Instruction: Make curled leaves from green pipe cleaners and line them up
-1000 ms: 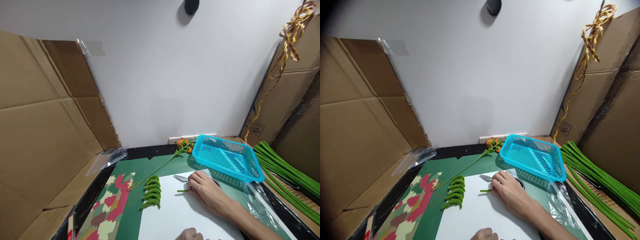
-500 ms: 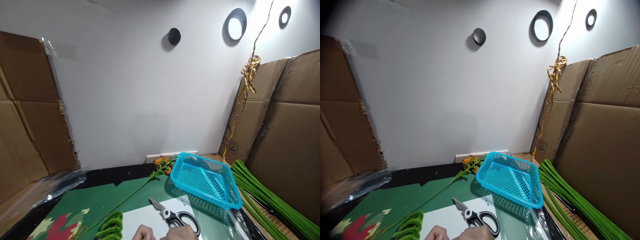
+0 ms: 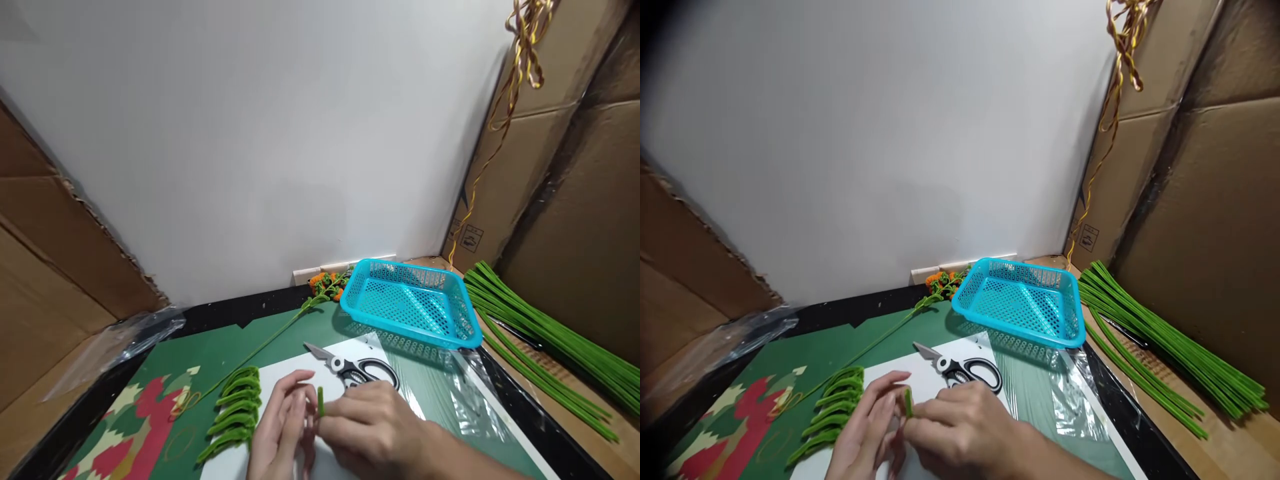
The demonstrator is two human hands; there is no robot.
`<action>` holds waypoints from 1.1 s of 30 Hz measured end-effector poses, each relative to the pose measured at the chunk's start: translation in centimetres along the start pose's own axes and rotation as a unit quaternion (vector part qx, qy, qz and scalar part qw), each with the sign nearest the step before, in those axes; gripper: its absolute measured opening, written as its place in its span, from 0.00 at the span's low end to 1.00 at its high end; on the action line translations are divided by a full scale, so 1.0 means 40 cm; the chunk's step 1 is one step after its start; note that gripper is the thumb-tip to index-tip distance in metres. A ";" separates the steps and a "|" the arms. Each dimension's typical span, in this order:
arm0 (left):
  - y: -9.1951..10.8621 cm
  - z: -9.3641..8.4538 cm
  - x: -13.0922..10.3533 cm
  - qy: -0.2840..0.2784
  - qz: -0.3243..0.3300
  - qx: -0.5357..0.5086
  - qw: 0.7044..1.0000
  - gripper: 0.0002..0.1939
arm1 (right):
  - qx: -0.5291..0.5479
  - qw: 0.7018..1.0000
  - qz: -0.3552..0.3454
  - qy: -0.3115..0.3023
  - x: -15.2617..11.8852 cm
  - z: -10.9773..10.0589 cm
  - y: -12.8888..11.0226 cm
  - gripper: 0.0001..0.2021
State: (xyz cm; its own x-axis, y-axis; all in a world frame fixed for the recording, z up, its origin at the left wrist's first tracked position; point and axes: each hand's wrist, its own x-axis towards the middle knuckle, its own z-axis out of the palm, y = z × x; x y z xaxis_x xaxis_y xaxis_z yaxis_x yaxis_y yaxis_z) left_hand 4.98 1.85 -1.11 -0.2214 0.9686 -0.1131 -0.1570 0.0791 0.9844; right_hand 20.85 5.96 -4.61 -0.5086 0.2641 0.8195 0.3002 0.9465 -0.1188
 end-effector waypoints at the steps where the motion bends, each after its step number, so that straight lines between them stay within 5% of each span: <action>1: 0.000 0.000 -0.002 -0.016 0.013 0.012 1.000 0.32 | 0.007 1.000 0.023 0.008 0.005 -0.008 -0.002 0.10; 7: -0.016 -0.026 -0.016 -0.136 0.080 0.047 0.986 0.38 | 0.127 0.983 0.125 0.047 0.010 -0.034 0.002 0.14; 13: -0.053 -0.071 -0.017 -0.204 0.066 0.041 0.976 0.38 | 0.126 0.986 0.093 0.059 -0.001 -0.028 0.009 0.05; 27: -0.029 -0.046 -0.011 -0.241 0.059 0.061 0.967 0.44 | 0.215 0.970 0.100 0.061 0.008 -0.045 -0.010 0.09; 33: -0.022 -0.041 -0.015 -0.214 0.072 0.038 0.973 0.43 | 0.219 0.961 0.165 0.020 0.008 -0.056 -0.019 0.11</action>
State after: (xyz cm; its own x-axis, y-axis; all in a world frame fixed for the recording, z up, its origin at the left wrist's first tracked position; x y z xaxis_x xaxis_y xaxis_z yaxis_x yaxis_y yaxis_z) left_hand 3.67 0.82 -2.12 0.1888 0.9789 0.0776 -0.0779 -0.0639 0.9949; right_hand 22.28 4.90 -2.99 -0.4105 0.5649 0.7158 0.0678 0.8017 -0.5939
